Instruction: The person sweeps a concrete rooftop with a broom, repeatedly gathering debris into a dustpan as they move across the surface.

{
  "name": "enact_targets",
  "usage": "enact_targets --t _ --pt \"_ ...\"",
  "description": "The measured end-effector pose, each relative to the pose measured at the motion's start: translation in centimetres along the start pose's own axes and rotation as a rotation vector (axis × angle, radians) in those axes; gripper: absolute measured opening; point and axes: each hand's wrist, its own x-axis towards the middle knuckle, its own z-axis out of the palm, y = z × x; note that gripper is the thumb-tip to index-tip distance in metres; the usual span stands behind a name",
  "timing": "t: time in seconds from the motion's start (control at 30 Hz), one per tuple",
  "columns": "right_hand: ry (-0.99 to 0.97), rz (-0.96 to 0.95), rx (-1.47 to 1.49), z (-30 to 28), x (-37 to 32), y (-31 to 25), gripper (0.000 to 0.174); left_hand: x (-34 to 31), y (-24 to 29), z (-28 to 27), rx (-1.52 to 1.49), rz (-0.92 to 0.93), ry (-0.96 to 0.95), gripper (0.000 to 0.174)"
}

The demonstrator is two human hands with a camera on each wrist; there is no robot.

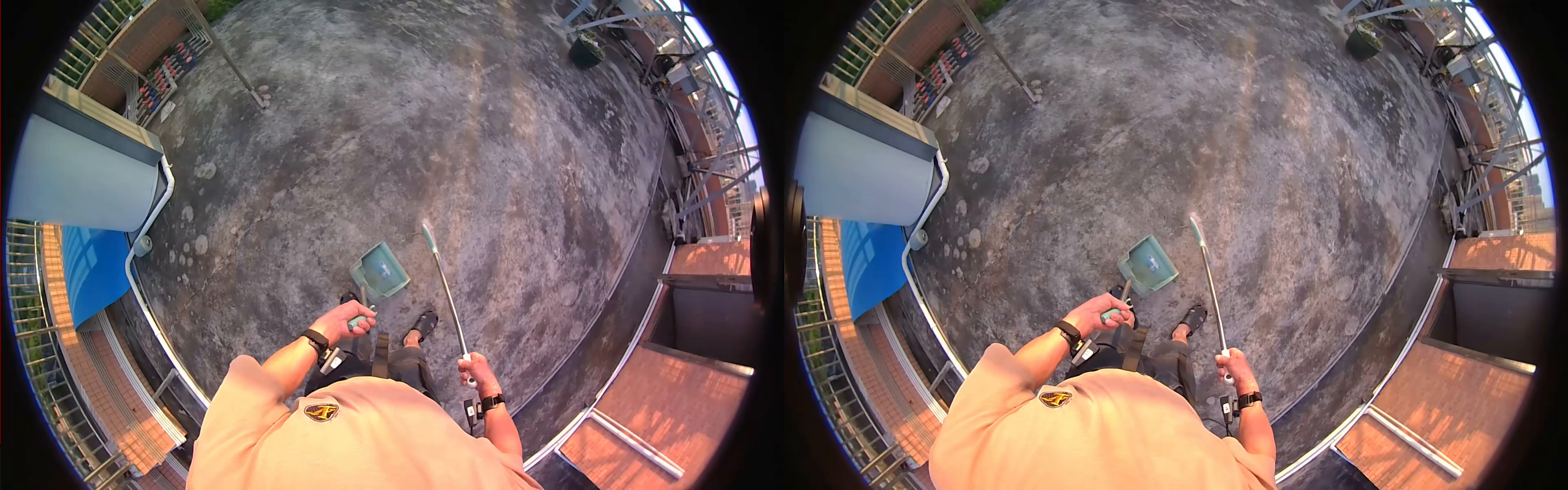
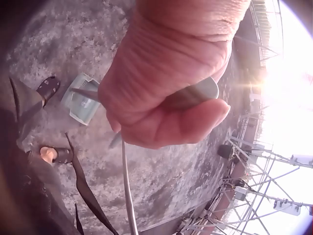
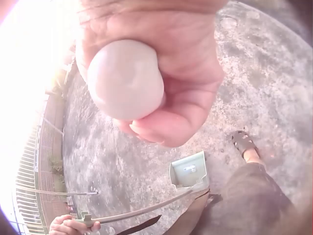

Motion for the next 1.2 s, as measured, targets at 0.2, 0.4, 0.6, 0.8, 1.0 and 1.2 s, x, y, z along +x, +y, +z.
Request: enact_targets --t 0.2,0.4,0.6,0.8,1.0,1.2 --pt "0.143 -0.087 0.047 -6.0 5.2 -1.0 0.016 0.8 -2.1 0.5 0.138 -0.055 -0.057 0.009" --pt "0.070 0.078 -0.063 -1.1 11.4 4.3 0.008 2.2 -1.7 1.1 0.159 -0.092 -0.083 0.009" --pt "-0.161 0.108 -0.166 8.3 3.0 6.3 0.010 2.7 -0.4 3.5 0.204 -0.097 0.006 0.011" --pt "-0.280 0.136 0.346 5.9 -3.0 2.2 0.014 1.7 0.4 3.8 0.221 -0.050 -0.028 0.012" --pt "-0.060 -0.025 -0.084 2.0 -1.6 1.0 0.014 1.0 0.0 2.4 0.235 -0.038 -0.047 0.013" --pt "0.047 -0.078 -0.099 -0.6 5.6 -2.1 0.016 1.0 -0.6 3.0 0.250 -0.008 -0.008 0.012"
